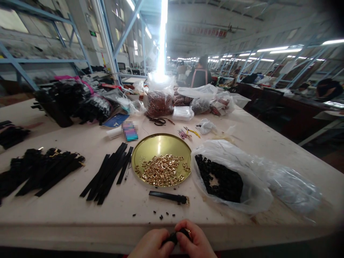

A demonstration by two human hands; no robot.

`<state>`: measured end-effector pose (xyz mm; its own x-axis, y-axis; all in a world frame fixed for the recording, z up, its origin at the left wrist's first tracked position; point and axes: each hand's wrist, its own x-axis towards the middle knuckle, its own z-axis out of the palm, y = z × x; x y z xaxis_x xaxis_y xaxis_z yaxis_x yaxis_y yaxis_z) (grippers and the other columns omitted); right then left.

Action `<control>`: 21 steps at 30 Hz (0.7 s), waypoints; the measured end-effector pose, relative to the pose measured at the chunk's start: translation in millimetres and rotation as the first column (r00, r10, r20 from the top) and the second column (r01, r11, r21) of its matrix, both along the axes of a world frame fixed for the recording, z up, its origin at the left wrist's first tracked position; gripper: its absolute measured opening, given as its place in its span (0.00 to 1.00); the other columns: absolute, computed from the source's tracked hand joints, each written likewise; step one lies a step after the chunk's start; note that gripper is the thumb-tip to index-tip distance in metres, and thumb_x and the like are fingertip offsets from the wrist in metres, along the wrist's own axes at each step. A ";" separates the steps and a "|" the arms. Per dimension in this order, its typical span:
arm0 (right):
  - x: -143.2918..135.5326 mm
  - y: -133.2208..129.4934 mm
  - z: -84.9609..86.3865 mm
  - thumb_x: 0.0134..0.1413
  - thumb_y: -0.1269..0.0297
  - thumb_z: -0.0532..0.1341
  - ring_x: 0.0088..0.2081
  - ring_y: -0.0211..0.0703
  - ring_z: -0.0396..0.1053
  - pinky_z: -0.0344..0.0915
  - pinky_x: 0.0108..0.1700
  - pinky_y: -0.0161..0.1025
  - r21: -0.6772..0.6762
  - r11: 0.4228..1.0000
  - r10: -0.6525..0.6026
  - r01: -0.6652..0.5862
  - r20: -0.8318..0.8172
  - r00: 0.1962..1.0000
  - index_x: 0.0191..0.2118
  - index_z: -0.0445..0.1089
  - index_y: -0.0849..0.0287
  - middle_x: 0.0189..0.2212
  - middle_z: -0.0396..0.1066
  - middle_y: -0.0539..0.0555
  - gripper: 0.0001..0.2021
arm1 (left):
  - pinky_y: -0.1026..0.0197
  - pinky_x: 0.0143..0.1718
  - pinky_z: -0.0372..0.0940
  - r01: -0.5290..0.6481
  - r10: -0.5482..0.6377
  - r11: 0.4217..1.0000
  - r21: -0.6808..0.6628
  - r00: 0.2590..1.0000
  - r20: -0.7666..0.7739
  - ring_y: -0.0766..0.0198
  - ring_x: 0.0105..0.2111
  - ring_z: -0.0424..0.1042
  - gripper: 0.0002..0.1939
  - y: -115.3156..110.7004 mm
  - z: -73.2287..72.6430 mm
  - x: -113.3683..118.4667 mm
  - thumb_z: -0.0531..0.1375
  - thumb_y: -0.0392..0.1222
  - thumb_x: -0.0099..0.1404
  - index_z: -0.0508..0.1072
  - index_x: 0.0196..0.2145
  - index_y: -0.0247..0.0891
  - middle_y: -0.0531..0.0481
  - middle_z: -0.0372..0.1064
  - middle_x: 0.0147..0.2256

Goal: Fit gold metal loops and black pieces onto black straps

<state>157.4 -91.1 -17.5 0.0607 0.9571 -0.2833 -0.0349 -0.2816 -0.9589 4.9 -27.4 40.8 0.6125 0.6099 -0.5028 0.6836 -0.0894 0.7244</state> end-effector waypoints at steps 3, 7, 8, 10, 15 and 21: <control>5.1 -0.5 1.2 0.47 0.50 0.57 0.21 0.35 0.55 0.51 0.23 0.34 0.071 0.997 -0.014 0.013 0.015 1.000 0.36 0.68 0.59 0.20 0.59 0.47 0.18 | 0.64 0.23 0.54 0.047 -0.045 0.997 0.056 0.998 -0.038 0.60 0.25 0.67 0.11 4.2 0.1 -2.6 0.50 0.40 0.57 0.72 0.25 0.39 0.51 0.70 0.23; 11.4 0.4 2.6 0.45 0.53 0.60 0.21 0.35 0.56 0.52 0.24 0.33 0.035 0.999 0.016 -0.017 0.016 1.000 0.33 0.69 0.58 0.20 0.59 0.46 0.13 | 0.64 0.24 0.54 0.118 -0.115 0.988 0.101 0.993 -0.034 0.57 0.28 0.70 0.12 4.4 0.2 0.2 0.50 0.40 0.57 0.74 0.28 0.39 0.48 0.73 0.27; 11.8 1.3 1.7 0.45 0.54 0.60 0.22 0.35 0.56 0.53 0.24 0.33 0.030 0.999 0.041 -0.042 0.012 0.999 0.32 0.69 0.58 0.20 0.60 0.46 0.13 | 0.64 0.24 0.54 0.128 -0.126 0.985 0.119 0.992 -0.028 0.57 0.29 0.70 0.12 4.2 0.6 2.0 0.50 0.40 0.58 0.74 0.29 0.39 0.48 0.73 0.29; 11.6 4.7 -1.8 0.45 0.52 0.60 0.22 0.35 0.58 0.54 0.25 0.34 0.039 0.996 0.081 -0.081 -0.002 0.997 0.33 0.69 0.59 0.21 0.61 0.47 0.15 | 0.64 0.25 0.55 0.143 -0.143 0.979 0.147 0.990 -0.012 0.58 0.30 0.70 0.13 5.5 1.5 6.4 0.50 0.39 0.58 0.74 0.31 0.40 0.48 0.74 0.30; 16.2 25.2 -13.0 0.47 0.46 0.56 0.23 0.42 0.65 0.61 0.26 0.38 0.107 0.994 -0.052 0.035 0.163 0.985 0.37 0.70 0.58 0.21 0.69 0.52 0.21 | 0.63 0.27 0.58 0.097 -0.071 0.926 0.364 0.994 -0.085 0.57 0.29 0.70 0.11 25.3 -0.3 15.9 0.52 0.43 0.59 0.73 0.29 0.40 0.48 0.73 0.28; 42.0 51.1 -38.8 0.48 0.54 0.58 0.39 0.57 0.71 0.68 0.40 0.49 0.349 0.936 -0.202 -0.053 0.653 0.730 0.39 0.72 0.55 0.36 0.73 0.62 0.15 | 0.64 0.40 0.59 -0.015 0.099 0.793 0.609 0.990 -0.105 0.60 0.39 0.66 0.06 57.6 -1.6 -10.5 0.59 0.39 0.56 0.70 0.34 0.41 0.51 0.69 0.38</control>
